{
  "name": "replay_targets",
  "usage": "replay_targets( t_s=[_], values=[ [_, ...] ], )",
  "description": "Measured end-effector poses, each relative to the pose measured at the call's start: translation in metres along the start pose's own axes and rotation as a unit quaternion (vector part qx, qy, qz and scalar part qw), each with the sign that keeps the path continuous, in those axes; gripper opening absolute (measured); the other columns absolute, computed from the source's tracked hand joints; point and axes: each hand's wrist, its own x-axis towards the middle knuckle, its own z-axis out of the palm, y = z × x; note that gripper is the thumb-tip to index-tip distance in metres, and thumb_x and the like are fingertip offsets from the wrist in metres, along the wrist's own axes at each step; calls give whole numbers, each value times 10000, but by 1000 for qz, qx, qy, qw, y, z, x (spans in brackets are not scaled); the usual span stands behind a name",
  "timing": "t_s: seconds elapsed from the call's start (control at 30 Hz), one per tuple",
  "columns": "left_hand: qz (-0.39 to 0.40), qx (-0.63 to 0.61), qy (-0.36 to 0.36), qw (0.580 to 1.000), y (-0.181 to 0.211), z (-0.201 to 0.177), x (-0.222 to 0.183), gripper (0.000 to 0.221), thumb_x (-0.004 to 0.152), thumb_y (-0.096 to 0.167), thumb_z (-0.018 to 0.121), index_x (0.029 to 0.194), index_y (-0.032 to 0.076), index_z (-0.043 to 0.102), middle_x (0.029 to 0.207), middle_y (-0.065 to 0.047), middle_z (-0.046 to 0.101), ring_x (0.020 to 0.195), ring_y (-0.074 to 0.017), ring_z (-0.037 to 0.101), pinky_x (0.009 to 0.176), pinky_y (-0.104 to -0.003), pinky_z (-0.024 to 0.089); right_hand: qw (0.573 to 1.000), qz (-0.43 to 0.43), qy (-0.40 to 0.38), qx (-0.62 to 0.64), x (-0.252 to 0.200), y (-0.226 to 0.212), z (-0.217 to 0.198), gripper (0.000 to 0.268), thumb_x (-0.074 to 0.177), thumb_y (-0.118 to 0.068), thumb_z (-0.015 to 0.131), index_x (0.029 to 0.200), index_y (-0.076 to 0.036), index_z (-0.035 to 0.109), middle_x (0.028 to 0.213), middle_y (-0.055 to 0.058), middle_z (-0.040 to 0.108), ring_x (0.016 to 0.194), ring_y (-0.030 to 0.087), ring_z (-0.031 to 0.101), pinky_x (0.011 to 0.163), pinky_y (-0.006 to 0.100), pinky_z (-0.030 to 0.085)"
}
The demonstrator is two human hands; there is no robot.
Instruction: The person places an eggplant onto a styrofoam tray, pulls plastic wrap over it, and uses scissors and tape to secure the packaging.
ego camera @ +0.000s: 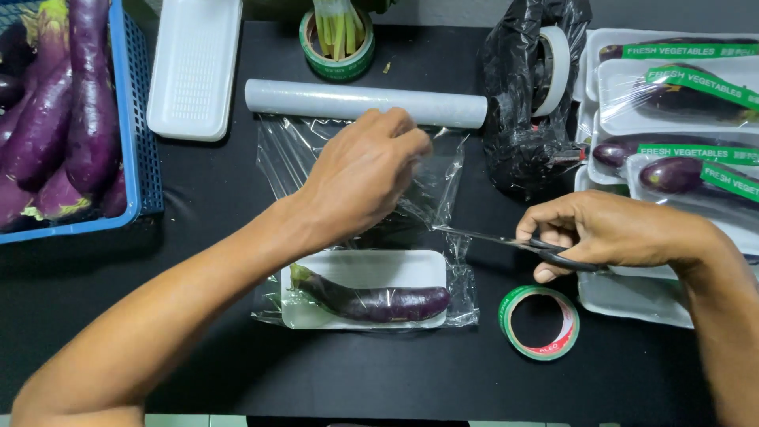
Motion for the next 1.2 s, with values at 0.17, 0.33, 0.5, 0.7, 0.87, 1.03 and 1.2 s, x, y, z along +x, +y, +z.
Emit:
replay_targets(
  t_s=[0.17,0.33,0.5,0.7,0.87,1.03,1.2],
  values=[
    [47,36,100,993,45,25,-81,194,910,-16,605,1092,46,623,1081,-142,635,874,-293,547,659,-404,406,999,3,-32,3,7,-2,-6,259,789,-148,997,994,-94,847,712,4,422,616,146,444,618,294,355],
    [107,68,39,991,84,58,-110,522,952,431,672,1344,87,650,1444,-117,603,1234,-286,582,948,-456,447,999,10,-50,0,13,-11,-6,324,784,-209,955,1068,-97,845,716,7,440,648,148,440,656,286,344],
    [127,8,138,982,64,50,-99,221,808,270,711,932,94,663,1177,-105,699,1098,-289,631,875,-475,417,996,7,-58,-73,13,-26,-1,402,745,-366,915,1078,-162,818,766,-7,477,675,141,459,657,282,326],
    [30,324,107,939,-86,48,-3,667,839,454,819,1359,125,562,1353,-106,594,1270,-299,524,962,-485,429,996,-23,-52,-70,18,-24,2,371,755,-325,935,1055,-144,812,784,-8,490,696,133,473,667,270,335],
    [13,327,50,944,-122,64,25,616,769,429,827,1281,156,620,1092,-70,662,1005,-310,607,876,-497,432,994,-10,-35,-99,14,-25,5,388,749,-361,933,1079,-195,817,796,-23,526,716,124,517,683,256,363],
    [43,291,139,946,-77,-1,20,362,869,76,747,1182,137,575,1019,-94,514,741,-306,627,970,-515,404,995,-6,-25,-96,9,-28,4,374,732,-395,912,1051,-211,845,786,-17,568,710,138,535,679,267,359],
    [61,388,244,887,-26,-68,7,512,850,205,866,1271,223,577,1132,21,607,990,-194,603,858,-364,399,989,-26,20,-142,5,-22,4,429,726,-379,953,1121,-279,822,797,-40,639,731,114,587,700,256,441]
  ],
)
